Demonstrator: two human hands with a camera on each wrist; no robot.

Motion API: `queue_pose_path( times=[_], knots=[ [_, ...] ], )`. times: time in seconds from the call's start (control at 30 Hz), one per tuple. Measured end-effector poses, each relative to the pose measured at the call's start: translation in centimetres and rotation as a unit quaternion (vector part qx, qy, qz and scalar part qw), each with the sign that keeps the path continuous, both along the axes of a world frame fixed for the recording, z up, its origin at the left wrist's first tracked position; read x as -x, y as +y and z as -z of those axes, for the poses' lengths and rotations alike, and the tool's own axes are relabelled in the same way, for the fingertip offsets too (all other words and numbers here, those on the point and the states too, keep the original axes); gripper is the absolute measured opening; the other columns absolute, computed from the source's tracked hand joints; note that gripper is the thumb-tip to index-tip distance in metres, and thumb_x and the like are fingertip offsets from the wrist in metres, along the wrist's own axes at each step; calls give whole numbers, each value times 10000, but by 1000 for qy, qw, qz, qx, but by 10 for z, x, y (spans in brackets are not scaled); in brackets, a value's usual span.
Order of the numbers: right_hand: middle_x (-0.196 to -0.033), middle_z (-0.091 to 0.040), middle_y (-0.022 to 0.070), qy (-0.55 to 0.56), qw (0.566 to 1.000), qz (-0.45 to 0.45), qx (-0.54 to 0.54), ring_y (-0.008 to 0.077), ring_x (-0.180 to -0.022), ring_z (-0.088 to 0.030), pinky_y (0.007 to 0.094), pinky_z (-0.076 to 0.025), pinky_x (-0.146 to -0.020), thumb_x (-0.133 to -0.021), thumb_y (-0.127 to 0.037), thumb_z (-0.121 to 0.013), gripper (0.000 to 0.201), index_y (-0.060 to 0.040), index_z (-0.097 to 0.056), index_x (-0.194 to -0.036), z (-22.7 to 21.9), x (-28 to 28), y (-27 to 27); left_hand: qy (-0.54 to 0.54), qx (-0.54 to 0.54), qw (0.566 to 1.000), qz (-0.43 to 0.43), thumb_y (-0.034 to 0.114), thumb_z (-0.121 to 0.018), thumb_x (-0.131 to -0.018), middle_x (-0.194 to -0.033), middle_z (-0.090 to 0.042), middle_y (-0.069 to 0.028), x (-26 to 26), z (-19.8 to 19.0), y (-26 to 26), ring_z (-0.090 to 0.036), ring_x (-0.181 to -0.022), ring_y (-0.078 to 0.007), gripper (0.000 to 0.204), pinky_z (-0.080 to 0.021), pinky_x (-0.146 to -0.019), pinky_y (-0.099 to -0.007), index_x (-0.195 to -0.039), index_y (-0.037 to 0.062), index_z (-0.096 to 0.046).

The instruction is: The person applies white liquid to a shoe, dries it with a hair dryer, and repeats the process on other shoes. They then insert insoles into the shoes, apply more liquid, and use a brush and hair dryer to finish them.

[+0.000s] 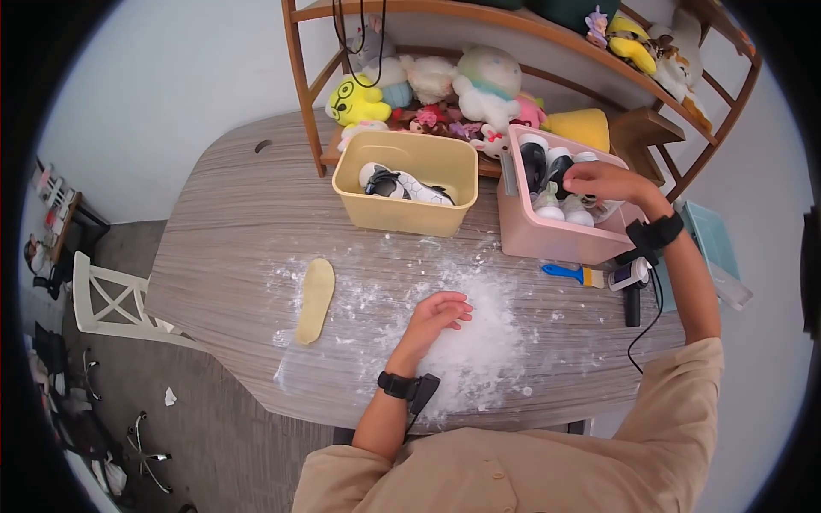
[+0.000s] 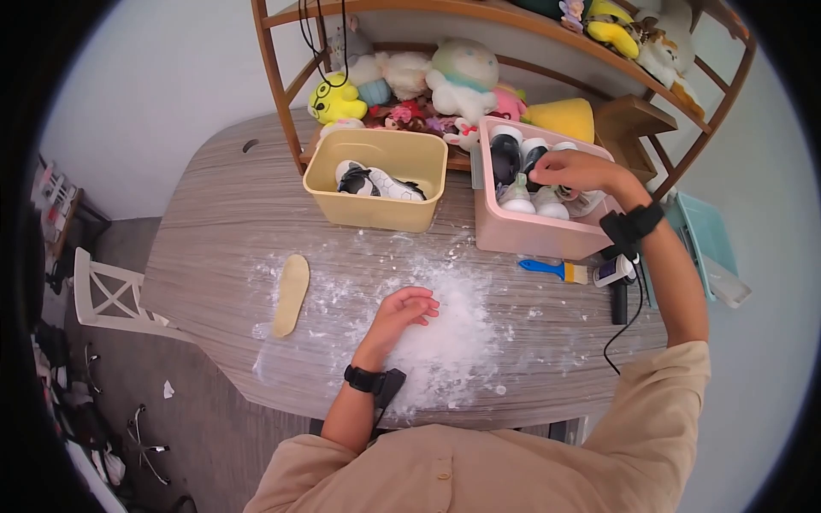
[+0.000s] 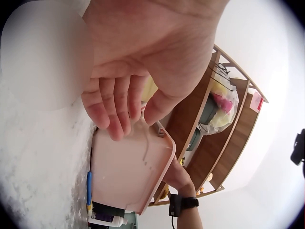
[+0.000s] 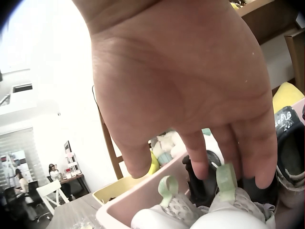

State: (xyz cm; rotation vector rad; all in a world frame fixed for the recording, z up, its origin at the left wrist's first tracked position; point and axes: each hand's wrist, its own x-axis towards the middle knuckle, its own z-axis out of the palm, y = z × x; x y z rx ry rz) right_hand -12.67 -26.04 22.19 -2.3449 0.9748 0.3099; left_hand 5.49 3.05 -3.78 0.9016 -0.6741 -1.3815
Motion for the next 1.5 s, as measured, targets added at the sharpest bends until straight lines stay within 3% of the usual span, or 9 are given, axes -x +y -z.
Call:
queue_pose_path(
  times=[0.13,0.27,0.4,0.73,1.0,1.17,1.23,1.33,1.5],
  knots=[
    [-1010,-605,40,-145,988,42,24,128,-901,-546,280,-480,-742,-905,-411,-559,422,-39,-607,-1097,-21,15,30,-1,-1,1000,0,124,-576,-903,-1031,-666,-96,1,-1,0,-639,-917,-165,252,-500,-748,-273,-1136,29,-566],
    [-925,-643,68,-214,973,-55,70,157,-905,-585,292,-462,-791,-863,-265,-625,301,-35,-629,-1057,-24,6,81,-5,-1,1000,7,130,-583,-901,-1026,-665,-96,4,4,-2,-639,-913,-165,251,-498,-745,-272,-1133,34,-568],
    [-920,-653,115,-150,962,-205,101,222,-871,-617,326,-475,-779,-836,-221,-627,287,-30,-621,-1050,-28,-46,129,-3,1,1000,13,138,-585,-903,-1027,-662,-95,5,6,-2,-638,-909,-166,252,-497,-742,-271,-1135,41,-567],
    [-1006,-660,165,-64,916,-346,195,320,-932,-622,388,-474,-840,-760,-122,-626,334,-63,-645,-1089,92,-247,67,-9,14,1000,12,172,-591,-900,-1032,-656,-84,1,5,0,-635,-906,-158,268,-493,-727,-269,-1130,37,-567],
    [-1028,-668,167,40,924,-335,180,327,-938,-629,366,-483,-818,-686,-122,-673,443,-111,-655,-1128,120,-270,55,24,34,998,38,165,-599,-892,-1011,-653,-75,10,12,-3,-641,-884,-151,274,-493,-699,-266,-1134,44,-557],
    [-951,-672,169,5,916,-357,183,330,-837,-637,373,-486,-785,-690,-153,-665,330,-48,-676,-1003,119,-271,45,20,31,998,44,157,-591,-888,-1010,-649,-72,8,10,-3,-640,-879,-150,266,-489,-691,-264,-1132,56,-559],
    [-849,-671,145,-85,868,-441,214,271,-754,-645,351,-505,-699,-737,-162,-638,258,-9,-655,-945,121,-268,20,25,37,999,24,152,-587,-879,-993,-648,-67,9,11,-1,-639,-863,-146,253,-489,-676,-263,-1115,63,-564],
    [-774,-644,93,-36,970,-239,21,174,-700,-630,301,-501,-595,-802,-171,-600,213,-16,-631,-944,58,-249,43,35,33,999,9,148,-585,-872,-976,-648,-65,7,8,-2,-638,-851,-145,243,-491,-663,-260,-1097,59,-567],
    [-758,-618,33,-152,969,-195,14,90,-673,-584,249,-475,-550,-860,-167,-560,178,-22,-592,-959,-21,-201,73,61,8,998,-25,154,-571,-890,-980,-646,-69,-1,2,-1,-635,-864,-154,236,-493,-699,-270,-1098,43,-562]
  ],
)
